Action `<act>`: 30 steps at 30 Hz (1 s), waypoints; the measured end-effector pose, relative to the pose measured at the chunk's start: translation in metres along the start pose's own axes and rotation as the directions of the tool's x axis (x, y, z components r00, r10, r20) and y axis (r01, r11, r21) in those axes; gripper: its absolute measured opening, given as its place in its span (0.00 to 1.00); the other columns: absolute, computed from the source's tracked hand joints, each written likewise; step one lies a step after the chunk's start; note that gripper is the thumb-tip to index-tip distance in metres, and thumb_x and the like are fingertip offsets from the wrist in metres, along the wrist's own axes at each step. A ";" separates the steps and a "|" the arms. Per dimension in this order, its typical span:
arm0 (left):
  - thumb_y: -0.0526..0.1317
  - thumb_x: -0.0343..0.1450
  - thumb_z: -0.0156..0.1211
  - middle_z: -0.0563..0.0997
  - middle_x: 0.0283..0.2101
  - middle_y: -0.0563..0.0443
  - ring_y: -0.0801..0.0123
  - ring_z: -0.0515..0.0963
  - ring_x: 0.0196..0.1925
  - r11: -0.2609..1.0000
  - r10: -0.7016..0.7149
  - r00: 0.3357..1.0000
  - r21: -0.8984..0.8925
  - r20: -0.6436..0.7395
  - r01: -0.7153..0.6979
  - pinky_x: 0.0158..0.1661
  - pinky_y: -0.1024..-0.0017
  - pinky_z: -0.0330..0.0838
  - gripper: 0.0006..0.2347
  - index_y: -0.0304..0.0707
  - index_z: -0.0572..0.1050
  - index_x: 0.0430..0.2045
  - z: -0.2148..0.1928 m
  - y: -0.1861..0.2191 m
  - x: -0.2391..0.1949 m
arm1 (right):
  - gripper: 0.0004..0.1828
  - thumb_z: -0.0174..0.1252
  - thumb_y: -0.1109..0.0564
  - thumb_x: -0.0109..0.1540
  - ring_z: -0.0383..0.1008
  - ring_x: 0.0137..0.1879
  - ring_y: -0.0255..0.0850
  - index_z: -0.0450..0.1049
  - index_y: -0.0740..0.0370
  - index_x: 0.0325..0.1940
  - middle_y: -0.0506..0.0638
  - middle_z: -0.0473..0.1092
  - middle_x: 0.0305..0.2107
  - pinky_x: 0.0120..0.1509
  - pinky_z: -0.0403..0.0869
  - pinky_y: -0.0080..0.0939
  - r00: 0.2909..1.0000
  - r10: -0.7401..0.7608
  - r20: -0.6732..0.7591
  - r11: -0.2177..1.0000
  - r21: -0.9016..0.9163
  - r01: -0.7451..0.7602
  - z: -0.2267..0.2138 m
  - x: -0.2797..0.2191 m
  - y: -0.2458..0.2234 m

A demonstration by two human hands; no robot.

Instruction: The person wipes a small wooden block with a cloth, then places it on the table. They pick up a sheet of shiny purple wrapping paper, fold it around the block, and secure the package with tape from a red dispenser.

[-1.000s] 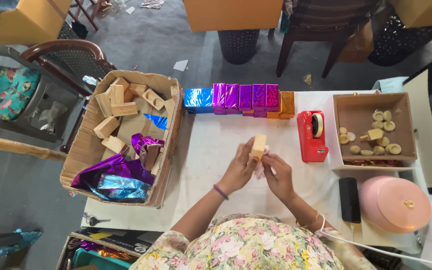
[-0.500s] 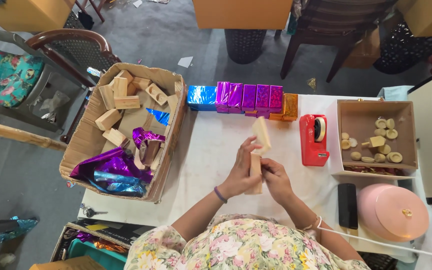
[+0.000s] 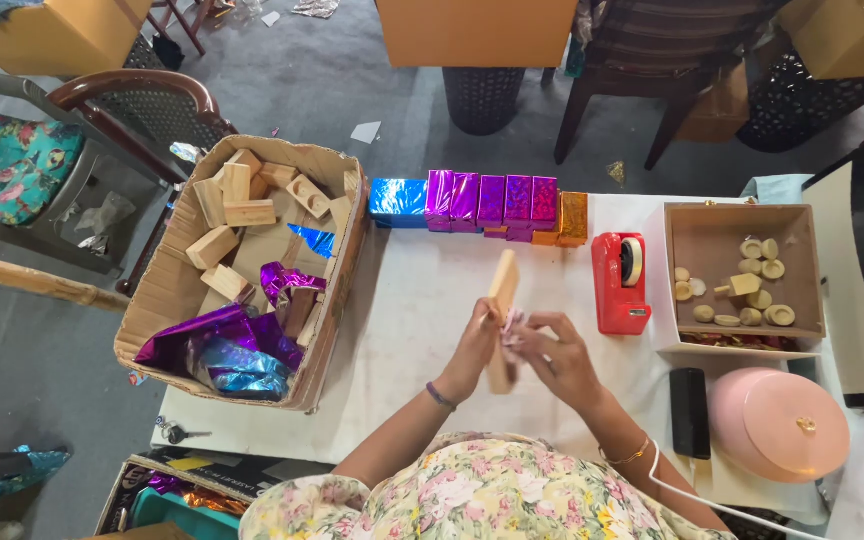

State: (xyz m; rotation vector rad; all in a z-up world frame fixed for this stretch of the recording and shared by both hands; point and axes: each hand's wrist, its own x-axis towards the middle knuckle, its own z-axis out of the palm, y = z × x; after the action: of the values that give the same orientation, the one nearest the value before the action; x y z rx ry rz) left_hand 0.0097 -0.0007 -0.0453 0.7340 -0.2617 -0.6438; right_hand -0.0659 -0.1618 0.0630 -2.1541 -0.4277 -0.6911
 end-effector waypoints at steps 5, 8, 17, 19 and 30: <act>0.51 0.79 0.56 0.74 0.41 0.47 0.75 0.75 0.38 0.923 0.042 0.990 0.384 -0.138 0.014 0.37 0.72 0.73 0.14 0.40 0.69 0.46 0.035 0.014 -0.009 | 0.13 0.65 0.68 0.55 0.77 0.45 0.49 0.77 0.64 0.44 0.55 0.74 0.42 0.49 0.76 0.42 1.000 -0.013 -0.023 0.999 -0.030 0.012 0.015 -0.008 -0.003; 0.48 0.74 0.63 0.76 0.45 0.45 0.66 0.80 0.39 0.717 0.206 0.972 0.693 -0.117 -0.068 0.37 0.67 0.77 0.17 0.40 0.70 0.50 0.075 0.049 -0.020 | 0.14 0.62 0.69 0.55 0.77 0.45 0.49 0.76 0.67 0.45 0.55 0.75 0.40 0.49 0.75 0.41 0.990 0.125 -0.065 0.989 0.090 -0.119 0.023 -0.013 -0.005; 0.43 0.61 0.75 0.81 0.46 0.42 0.59 0.84 0.43 0.300 0.420 0.895 0.909 0.146 -0.289 0.43 0.68 0.78 0.26 0.39 0.72 0.52 0.089 0.078 -0.014 | 0.13 0.62 0.68 0.56 0.75 0.38 0.45 0.78 0.65 0.45 0.55 0.74 0.36 0.41 0.72 0.37 0.848 0.529 0.038 0.700 0.545 -0.461 0.040 -0.027 0.025; 0.44 0.63 0.76 0.83 0.42 0.44 0.64 0.85 0.42 0.483 0.327 0.945 0.858 0.007 -0.174 0.44 0.71 0.79 0.25 0.38 0.73 0.52 0.068 0.058 -0.007 | 0.10 0.63 0.67 0.55 0.78 0.42 0.48 0.76 0.67 0.41 0.56 0.75 0.38 0.45 0.75 0.36 0.980 0.188 -0.068 0.979 0.089 -0.182 0.024 -0.003 0.005; 0.43 0.57 0.80 0.79 0.48 0.42 0.55 0.82 0.53 0.087 0.494 0.739 0.819 0.459 -0.567 0.51 0.68 0.76 0.27 0.40 0.73 0.47 0.094 0.098 -0.014 | 0.22 0.56 0.63 0.59 0.76 0.48 0.24 0.66 0.59 0.58 0.38 0.73 0.44 0.48 0.78 0.31 0.612 0.779 0.140 0.350 0.712 -0.609 0.072 -0.059 0.045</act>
State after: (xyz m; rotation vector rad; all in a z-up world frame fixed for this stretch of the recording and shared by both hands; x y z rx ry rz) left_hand 0.0020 0.0122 0.0901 1.6668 -1.0011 0.3512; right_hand -0.0653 -0.1359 -0.0371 -1.2542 0.3615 -0.1741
